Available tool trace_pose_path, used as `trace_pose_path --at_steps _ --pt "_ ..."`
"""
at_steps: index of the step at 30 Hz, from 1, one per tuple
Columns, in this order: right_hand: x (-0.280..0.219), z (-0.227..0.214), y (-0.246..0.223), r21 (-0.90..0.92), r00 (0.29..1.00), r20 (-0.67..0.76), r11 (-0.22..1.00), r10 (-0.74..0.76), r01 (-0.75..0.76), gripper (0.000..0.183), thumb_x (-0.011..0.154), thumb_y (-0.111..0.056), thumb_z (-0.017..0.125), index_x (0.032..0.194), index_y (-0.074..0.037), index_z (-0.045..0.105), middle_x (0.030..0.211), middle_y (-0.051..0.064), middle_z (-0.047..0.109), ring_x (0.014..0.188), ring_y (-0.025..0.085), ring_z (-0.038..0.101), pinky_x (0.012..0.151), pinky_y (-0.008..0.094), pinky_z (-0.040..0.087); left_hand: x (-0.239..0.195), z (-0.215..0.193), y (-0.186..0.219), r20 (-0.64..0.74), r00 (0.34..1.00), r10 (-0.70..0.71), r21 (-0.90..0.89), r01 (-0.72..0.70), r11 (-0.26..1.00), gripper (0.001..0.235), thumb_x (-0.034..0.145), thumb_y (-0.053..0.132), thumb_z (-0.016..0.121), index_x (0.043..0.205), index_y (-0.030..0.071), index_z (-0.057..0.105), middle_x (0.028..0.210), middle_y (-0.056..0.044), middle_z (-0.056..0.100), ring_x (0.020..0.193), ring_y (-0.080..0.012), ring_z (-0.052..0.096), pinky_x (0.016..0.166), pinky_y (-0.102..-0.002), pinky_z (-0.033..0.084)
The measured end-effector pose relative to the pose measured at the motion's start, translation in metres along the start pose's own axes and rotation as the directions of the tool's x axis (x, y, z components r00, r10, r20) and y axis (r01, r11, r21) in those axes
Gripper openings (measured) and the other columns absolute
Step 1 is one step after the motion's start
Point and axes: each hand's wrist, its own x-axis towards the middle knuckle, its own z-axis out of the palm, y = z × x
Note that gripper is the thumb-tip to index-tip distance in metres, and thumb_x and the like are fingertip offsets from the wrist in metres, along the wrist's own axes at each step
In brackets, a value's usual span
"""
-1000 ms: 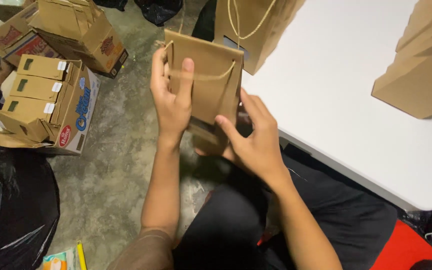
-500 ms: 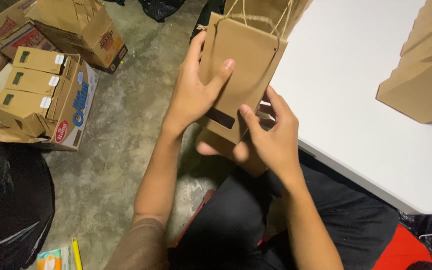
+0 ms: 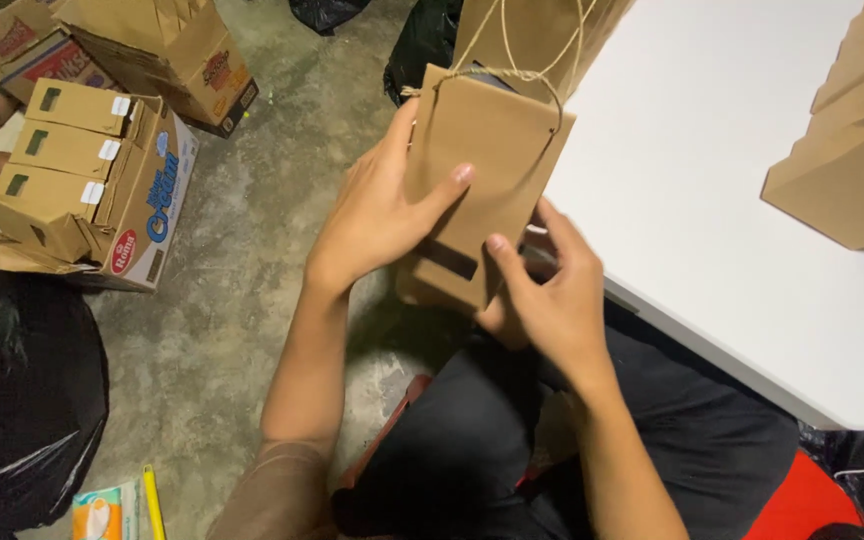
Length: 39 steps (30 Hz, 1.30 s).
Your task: Assembling brown paper gift bags by threading cord handles through pre-punched holes and folding the bags for storage.
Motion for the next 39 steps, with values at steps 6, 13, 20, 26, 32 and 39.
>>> trace_pose_path --at_steps 6,13,20,26,32,39 --pt "0.007 -0.014 -0.012 -0.097 0.997 0.019 0.992 0.081 -0.079 0.051 0.104 -0.029 0.072 0.153 -0.013 0.069 0.141 0.004 0.081 0.120 0.020 0.081 0.098 0.036 0.068 0.017 0.006 -0.011 0.078 0.997 -0.011 0.136 0.000 0.991 0.070 0.106 0.058 0.058 0.161 0.017 0.046 0.141 -0.007 0.078 0.125 -0.0335 0.076 0.100 -0.049 0.056" --pt "0.008 -0.022 -0.023 -0.098 0.974 0.060 0.972 0.218 -0.212 0.054 0.102 -0.033 0.070 0.154 -0.017 0.070 0.142 -0.001 0.083 0.122 0.019 0.082 0.107 0.034 0.063 0.019 0.008 -0.006 0.112 0.992 -0.058 0.217 0.032 0.976 0.078 0.105 0.061 0.053 0.169 0.018 0.041 0.146 -0.008 0.078 0.129 -0.0400 0.073 0.103 -0.053 0.054" --pt "0.012 -0.027 -0.025 -0.129 0.977 0.011 0.970 0.211 -0.208 0.053 0.102 -0.033 0.071 0.153 -0.017 0.071 0.140 0.001 0.083 0.118 0.021 0.084 0.100 0.036 0.068 0.024 0.009 0.001 0.163 0.984 -0.078 0.198 0.045 0.979 0.061 0.106 0.055 0.055 0.154 0.018 0.049 0.135 -0.006 0.080 0.114 -0.0317 0.078 0.092 -0.050 0.058" --pt "0.018 -0.025 -0.020 -0.137 0.995 -0.034 0.986 0.091 -0.095 0.062 0.107 -0.021 0.082 0.157 0.009 0.063 0.126 0.026 0.079 0.114 0.040 0.083 0.083 0.049 0.072 0.017 0.009 0.006 0.144 0.990 0.004 0.194 -0.032 0.980 0.097 0.110 0.048 0.065 0.172 -0.019 0.033 0.160 -0.042 0.060 0.147 -0.0566 0.062 0.120 -0.071 0.045" --pt "0.032 -0.024 -0.018 -0.104 0.999 -0.031 0.994 0.012 -0.015 0.052 0.108 -0.023 0.076 0.152 0.002 0.067 0.131 0.017 0.080 0.110 0.031 0.080 0.086 0.042 0.072 0.023 0.012 -0.005 0.078 0.996 0.043 0.160 -0.056 0.986 0.093 0.111 0.053 0.060 0.176 -0.005 0.028 0.168 -0.030 0.058 0.153 -0.0489 0.059 0.121 -0.065 0.045" --pt "0.053 -0.017 -0.027 -0.089 0.989 -0.080 0.989 -0.126 0.119 0.044 0.110 -0.025 0.070 0.152 -0.010 0.067 0.127 0.005 0.077 0.106 0.018 0.078 0.082 0.033 0.071 0.036 0.025 -0.034 -0.109 0.994 0.020 0.042 -0.016 0.999 0.099 0.110 0.064 0.058 0.180 0.005 0.019 0.185 -0.020 0.039 0.172 -0.0361 0.035 0.134 -0.054 0.034"
